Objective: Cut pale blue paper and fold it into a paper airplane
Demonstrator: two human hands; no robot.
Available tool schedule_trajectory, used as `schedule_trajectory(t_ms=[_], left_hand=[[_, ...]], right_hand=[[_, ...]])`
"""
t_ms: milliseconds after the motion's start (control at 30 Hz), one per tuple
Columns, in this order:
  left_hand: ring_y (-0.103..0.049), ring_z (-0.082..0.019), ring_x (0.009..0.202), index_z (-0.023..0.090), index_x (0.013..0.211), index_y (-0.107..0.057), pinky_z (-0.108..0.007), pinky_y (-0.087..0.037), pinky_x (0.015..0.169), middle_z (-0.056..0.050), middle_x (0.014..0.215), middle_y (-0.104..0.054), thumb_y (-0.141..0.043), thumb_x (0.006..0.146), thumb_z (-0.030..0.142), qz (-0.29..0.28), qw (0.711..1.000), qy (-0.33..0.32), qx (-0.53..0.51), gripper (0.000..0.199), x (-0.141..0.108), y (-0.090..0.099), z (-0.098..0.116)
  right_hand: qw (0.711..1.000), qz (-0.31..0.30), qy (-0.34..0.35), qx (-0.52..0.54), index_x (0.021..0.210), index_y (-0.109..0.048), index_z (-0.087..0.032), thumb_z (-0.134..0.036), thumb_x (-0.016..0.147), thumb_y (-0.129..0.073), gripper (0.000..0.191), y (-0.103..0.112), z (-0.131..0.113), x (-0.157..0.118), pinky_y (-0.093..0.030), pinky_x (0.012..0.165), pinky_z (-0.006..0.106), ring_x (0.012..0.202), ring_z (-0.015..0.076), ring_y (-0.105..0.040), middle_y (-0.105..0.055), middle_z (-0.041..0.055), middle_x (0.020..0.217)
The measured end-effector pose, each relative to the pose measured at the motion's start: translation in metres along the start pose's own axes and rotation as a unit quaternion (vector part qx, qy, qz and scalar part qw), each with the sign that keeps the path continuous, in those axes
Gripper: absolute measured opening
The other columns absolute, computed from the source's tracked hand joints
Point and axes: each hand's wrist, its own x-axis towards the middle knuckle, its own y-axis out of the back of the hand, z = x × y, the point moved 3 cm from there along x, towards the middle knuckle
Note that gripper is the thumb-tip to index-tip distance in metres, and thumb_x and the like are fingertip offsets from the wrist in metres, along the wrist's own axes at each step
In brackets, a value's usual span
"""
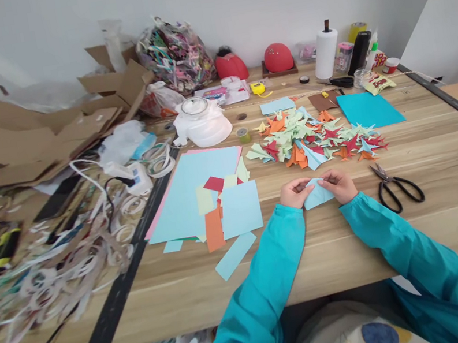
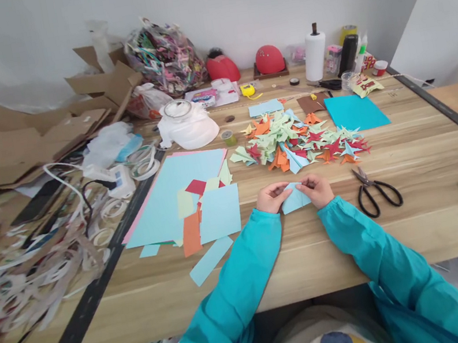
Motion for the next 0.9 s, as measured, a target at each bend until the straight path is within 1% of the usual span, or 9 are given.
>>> schedule_trajectory(t_ms=[100, 200, 333, 533, 633, 767, 900], left_hand=[[-0.059, -0.012, 0.061, 0.012, 0.075, -0.068, -0.025, -0.048, 0.061, -0.004, 0.065, -0.066, -0.078, 0.047, 0.025, 0.007, 1.0, -0.002, -0.016, 0.032, 0.001, 0.002, 0.004], [-0.058, -0.011, 0.058, 0.012, 0.072, -0.068, -0.023, -0.047, 0.058, -0.003, 0.062, -0.065, -0.077, 0.046, 0.023, 0.031, 0.999, -0.009, -0.015, 0.03, 0.002, 0.003, 0.005], [-0.057, -0.01, 0.057, 0.013, 0.074, -0.068, -0.023, -0.046, 0.057, -0.002, 0.062, -0.064, -0.076, 0.046, 0.024, 0.045, 0.999, -0.009, -0.003, 0.031, 0.005, 0.004, 0.0], [-0.056, -0.012, 0.055, 0.012, 0.069, -0.068, -0.025, -0.045, 0.055, -0.004, 0.061, -0.066, -0.074, 0.049, 0.029, 0.028, 0.999, -0.012, 0.023, 0.027, 0.012, 0.007, -0.005], [-0.056, -0.012, 0.055, 0.013, 0.067, -0.069, -0.025, -0.044, 0.055, -0.004, 0.061, -0.066, -0.074, 0.051, 0.031, 0.036, 0.998, -0.021, 0.036, 0.024, 0.012, 0.008, -0.006], [-0.054, -0.011, 0.051, 0.013, 0.063, -0.068, -0.024, -0.042, 0.051, -0.004, 0.057, -0.065, -0.074, 0.051, 0.03, 0.043, 0.998, -0.029, 0.047, 0.021, 0.008, 0.006, -0.006], [-0.055, -0.012, 0.054, 0.014, 0.061, -0.068, -0.025, -0.043, 0.052, -0.005, 0.059, -0.066, -0.074, 0.05, 0.03, 0.036, 0.998, -0.03, 0.052, 0.021, 0.006, 0.006, -0.002]], right_hand=[[1.0, 0.023, 0.002, 0.002, 0.066, -0.057, -0.018, -0.044, 0.058, -0.071, 0.031, 0.005, 0.0, 0.002, -0.039, 0.047, 0.024, 0.048, 0.0092, -0.047, -0.055, -0.0031, 0.054], [1.0, 0.009, 0.002, -0.006, 0.068, -0.057, -0.018, -0.045, 0.06, -0.07, 0.031, 0.006, 0.001, 0.003, -0.042, 0.05, 0.025, 0.052, 0.0102, -0.051, -0.058, -0.0019, 0.057], [1.0, -0.012, -0.008, -0.024, 0.073, -0.055, -0.018, -0.048, 0.06, -0.069, 0.035, 0.005, 0.007, 0.005, -0.043, 0.052, 0.025, 0.054, 0.0115, -0.054, -0.059, -0.0011, 0.059], [0.998, -0.045, -0.011, -0.037, 0.072, -0.056, -0.017, -0.049, 0.058, -0.07, 0.037, 0.003, 0.01, 0.012, -0.044, 0.051, 0.026, 0.053, 0.0133, -0.057, -0.062, 0.0008, 0.059], [0.997, -0.059, -0.01, -0.045, 0.072, -0.059, -0.017, -0.048, 0.059, -0.069, 0.035, 0.002, 0.01, 0.013, -0.044, 0.05, 0.027, 0.053, 0.0138, -0.057, -0.063, 0.0015, 0.06], [0.997, -0.058, 0.002, -0.054, 0.066, -0.06, -0.017, -0.046, 0.06, -0.069, 0.031, 0.002, 0.01, 0.01, -0.043, 0.048, 0.026, 0.052, 0.0129, -0.055, -0.062, 0.001, 0.059], [0.997, -0.057, 0.01, -0.055, 0.063, -0.061, -0.017, -0.044, 0.06, -0.07, 0.029, 0.003, 0.009, 0.008, -0.041, 0.047, 0.024, 0.049, 0.0115, -0.053, -0.061, 0.0, 0.056]])
